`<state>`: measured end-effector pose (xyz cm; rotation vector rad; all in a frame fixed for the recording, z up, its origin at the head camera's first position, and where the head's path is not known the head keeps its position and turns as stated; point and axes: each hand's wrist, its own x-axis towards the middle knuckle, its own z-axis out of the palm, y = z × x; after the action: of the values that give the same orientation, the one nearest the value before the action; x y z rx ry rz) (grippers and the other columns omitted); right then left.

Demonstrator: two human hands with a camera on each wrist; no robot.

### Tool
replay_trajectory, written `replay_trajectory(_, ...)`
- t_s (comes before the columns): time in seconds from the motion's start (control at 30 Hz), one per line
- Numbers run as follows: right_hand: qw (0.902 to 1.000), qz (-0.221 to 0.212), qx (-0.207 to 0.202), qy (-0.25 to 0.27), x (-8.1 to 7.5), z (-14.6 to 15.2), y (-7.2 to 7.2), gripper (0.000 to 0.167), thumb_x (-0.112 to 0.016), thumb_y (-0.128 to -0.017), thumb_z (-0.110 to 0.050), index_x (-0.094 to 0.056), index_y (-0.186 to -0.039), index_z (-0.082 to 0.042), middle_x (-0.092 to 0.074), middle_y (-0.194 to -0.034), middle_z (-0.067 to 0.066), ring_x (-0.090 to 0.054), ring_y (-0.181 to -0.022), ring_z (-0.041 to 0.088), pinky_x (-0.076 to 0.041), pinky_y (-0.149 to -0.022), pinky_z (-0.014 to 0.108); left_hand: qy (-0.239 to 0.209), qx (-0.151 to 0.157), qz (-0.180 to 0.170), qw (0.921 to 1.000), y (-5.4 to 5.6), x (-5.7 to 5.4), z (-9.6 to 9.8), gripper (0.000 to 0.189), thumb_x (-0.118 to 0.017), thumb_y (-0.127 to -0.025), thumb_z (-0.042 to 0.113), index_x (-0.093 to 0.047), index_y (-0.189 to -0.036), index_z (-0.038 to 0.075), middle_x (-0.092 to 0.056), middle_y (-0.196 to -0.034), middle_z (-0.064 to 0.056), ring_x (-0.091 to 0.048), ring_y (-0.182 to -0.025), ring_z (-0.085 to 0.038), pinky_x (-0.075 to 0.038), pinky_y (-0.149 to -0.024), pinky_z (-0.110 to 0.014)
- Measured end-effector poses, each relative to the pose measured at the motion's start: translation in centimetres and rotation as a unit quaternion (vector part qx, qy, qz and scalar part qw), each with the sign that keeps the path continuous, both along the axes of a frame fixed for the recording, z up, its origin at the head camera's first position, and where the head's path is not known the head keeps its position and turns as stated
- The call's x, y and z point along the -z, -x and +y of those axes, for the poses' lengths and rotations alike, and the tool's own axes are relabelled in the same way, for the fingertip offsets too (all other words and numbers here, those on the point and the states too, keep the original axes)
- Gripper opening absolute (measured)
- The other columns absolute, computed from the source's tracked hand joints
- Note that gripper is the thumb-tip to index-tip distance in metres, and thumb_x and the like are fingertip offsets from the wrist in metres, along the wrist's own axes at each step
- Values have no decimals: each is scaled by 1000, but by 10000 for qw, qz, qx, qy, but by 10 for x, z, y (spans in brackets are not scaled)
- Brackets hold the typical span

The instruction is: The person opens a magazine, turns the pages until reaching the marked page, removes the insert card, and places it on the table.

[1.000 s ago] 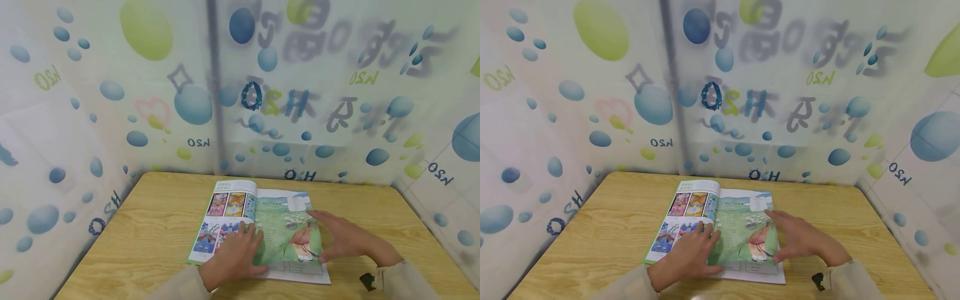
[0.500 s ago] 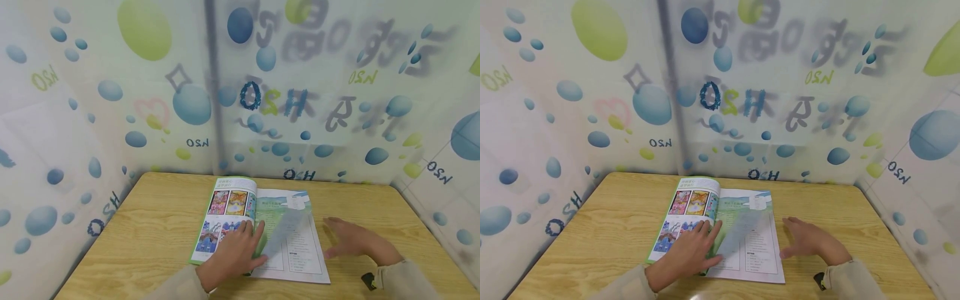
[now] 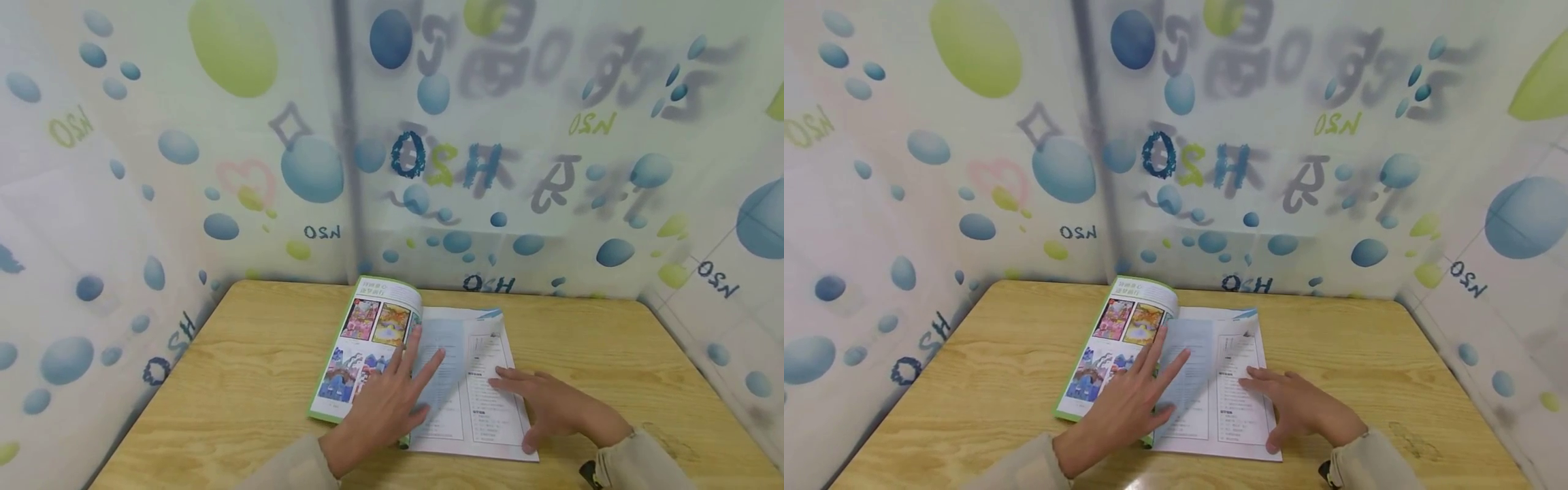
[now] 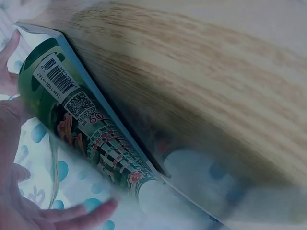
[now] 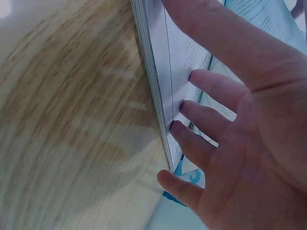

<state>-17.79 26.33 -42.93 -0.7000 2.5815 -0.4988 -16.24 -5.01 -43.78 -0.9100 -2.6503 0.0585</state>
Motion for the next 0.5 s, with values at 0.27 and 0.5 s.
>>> replay_trajectory(0.27, 10000, 36, -71, 60, 4, 2, 1, 97, -91, -65, -43, -48, -148, -17, -35, -158, 11, -35, -141, 42, -31, -106, 67, 513, -91, 626, 9967, 0, 3, 1, 84, -64, -85, 62, -29, -157, 34, -11, -165, -18, -23, -145, -46, -38, -98, -70)
replay_trajectory(0.5, 9995, 202, -208, 95, 5, 5, 0, 100, -91, -63, -42, -47, -149, -15, -35, -158, 14, -37, -139, 45, -34, -104, 67, 1489, 630, 853, 9831, 4, 1, 2, 67, -59, -92, 52, -38, -153, 35, -21, -165, -3, -11, -152, -30, -11, -113, -70)
